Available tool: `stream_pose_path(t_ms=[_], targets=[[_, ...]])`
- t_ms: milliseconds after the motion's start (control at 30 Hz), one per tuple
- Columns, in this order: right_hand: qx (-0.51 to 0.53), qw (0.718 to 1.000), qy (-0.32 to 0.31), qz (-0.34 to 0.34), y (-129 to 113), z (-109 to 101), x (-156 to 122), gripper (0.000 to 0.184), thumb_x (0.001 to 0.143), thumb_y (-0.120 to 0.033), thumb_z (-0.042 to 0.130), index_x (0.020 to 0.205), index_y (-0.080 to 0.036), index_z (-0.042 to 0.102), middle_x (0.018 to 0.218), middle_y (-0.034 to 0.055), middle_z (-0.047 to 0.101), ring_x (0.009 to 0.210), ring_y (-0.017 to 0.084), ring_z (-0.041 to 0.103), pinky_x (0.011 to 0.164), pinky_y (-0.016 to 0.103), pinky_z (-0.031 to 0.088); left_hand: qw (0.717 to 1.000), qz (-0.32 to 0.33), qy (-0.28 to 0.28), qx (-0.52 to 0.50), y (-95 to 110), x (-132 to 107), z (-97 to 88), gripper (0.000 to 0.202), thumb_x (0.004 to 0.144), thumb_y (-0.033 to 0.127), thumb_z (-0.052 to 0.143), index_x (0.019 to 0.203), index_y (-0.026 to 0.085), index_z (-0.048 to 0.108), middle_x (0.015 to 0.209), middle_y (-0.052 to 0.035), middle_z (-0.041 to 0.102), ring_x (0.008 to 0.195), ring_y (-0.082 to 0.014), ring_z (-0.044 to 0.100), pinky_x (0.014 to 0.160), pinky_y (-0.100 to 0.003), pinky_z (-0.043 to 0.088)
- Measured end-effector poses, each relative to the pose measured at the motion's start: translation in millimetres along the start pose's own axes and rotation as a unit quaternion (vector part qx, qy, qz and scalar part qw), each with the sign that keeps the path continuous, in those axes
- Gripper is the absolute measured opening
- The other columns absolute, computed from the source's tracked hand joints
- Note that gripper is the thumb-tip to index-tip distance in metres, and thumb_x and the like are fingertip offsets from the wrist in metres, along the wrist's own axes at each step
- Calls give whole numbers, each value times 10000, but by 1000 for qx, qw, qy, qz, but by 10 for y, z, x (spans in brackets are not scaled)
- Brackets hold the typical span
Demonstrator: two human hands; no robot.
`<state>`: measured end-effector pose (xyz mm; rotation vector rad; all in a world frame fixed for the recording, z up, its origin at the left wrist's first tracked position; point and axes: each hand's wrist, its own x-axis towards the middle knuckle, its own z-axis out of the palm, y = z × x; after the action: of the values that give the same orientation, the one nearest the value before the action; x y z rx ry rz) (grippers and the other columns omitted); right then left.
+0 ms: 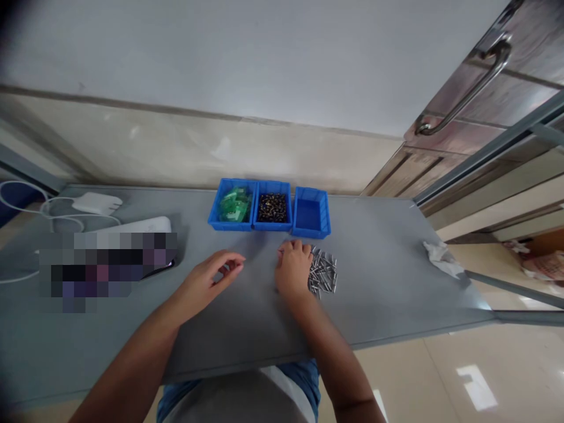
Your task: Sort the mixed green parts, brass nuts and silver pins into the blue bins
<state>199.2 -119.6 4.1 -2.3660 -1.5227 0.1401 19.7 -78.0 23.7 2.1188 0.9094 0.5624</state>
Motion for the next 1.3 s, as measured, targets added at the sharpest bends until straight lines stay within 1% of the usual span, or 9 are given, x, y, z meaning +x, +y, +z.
stream_pose_path(t_ms=[200, 367, 500, 833, 967, 1067, 1167, 1233, 1300], targets=[[64, 997, -16, -50, 133, -17, -77, 209, 777, -242, 494, 942, -158, 591, 959, 105, 584, 890, 249, 456, 764, 366, 324, 1000, -9, -13, 8, -20, -2, 9, 166, 857, 291, 413, 973, 229, 515, 903, -1, 554, 736, -103, 539, 616, -203, 456], [112, 988, -29, -103, 393, -187, -197, 204, 735, -180, 529, 928, -185, 594, 958, 73, 591, 905, 228, 478, 802, 365, 336, 999, -12, -29, 13, -11, -3, 2, 164, 859, 292, 411, 977, 228, 506, 910, -1, 543, 727, -98, 532, 641, -210, 454], [101, 983, -65, -137, 442, -265, -242, 235, 727, -149, 533, 941, -213, 606, 969, 61, 586, 900, 220, 469, 794, 366, 339, 999, -7, -33, 13, -16, 1, 13, 163, 859, 285, 413, 980, 226, 506, 908, 0, 542, 738, -98, 533, 636, -202, 451], [45, 989, -90, -108, 299, -93, -127, 164, 741, -125, 518, 840, -185, 635, 846, 72, 607, 849, 231, 422, 745, 343, 331, 999, 3, -22, 24, -50, -10, 31, 173, 857, 293, 411, 974, 225, 520, 884, -3, 556, 715, -105, 540, 617, -210, 455], [80, 989, -71, -102, 296, -81, -116, 158, 751, -126, 493, 808, -180, 630, 838, 74, 607, 842, 225, 427, 746, 344, 332, 999, 9, -25, 21, -57, -11, 42, 171, 861, 285, 407, 978, 225, 517, 884, -6, 553, 712, -106, 541, 633, -219, 459], [166, 981, -46, -87, 265, -112, -110, 165, 756, -141, 480, 816, -172, 630, 827, 73, 604, 805, 205, 452, 743, 341, 337, 999, 13, -29, 23, -62, -7, 49, 164, 864, 282, 409, 980, 228, 512, 896, -7, 550, 727, -108, 542, 651, -226, 459], [335, 937, -94, -46, 174, -173, -129, 181, 767, -223, 488, 876, -183, 627, 813, 48, 603, 668, 151, 463, 651, 297, 352, 999, 23, -27, 19, -63, 0, 55, 156, 859, 275, 428, 991, 231, 499, 910, -3, 548, 718, -102, 537, 671, -231, 458], [467, 868, -166, -23, 84, -195, -163, 216, 781, -284, 482, 928, -208, 621, 826, 27, 595, 585, 111, 435, 582, 263, 341, 999, 38, -19, 4, -50, 4, 52, 166, 850, 271, 451, 1007, 231, 484, 917, -1, 546, 708, -97, 530, 679, -234, 457], [578, 783, -231, -2, -9, -181, -208, 225, 775, -319, 499, 937, -224, 624, 820, 13, 578, 561, 90, 414, 557, 244, 331, 998, 51, -11, -18, -25, 5, 41, 179, 836, 267, 480, 1010, 229, 477, 909, 2, 544, 714, -96, 526, 680, -231, 457]])
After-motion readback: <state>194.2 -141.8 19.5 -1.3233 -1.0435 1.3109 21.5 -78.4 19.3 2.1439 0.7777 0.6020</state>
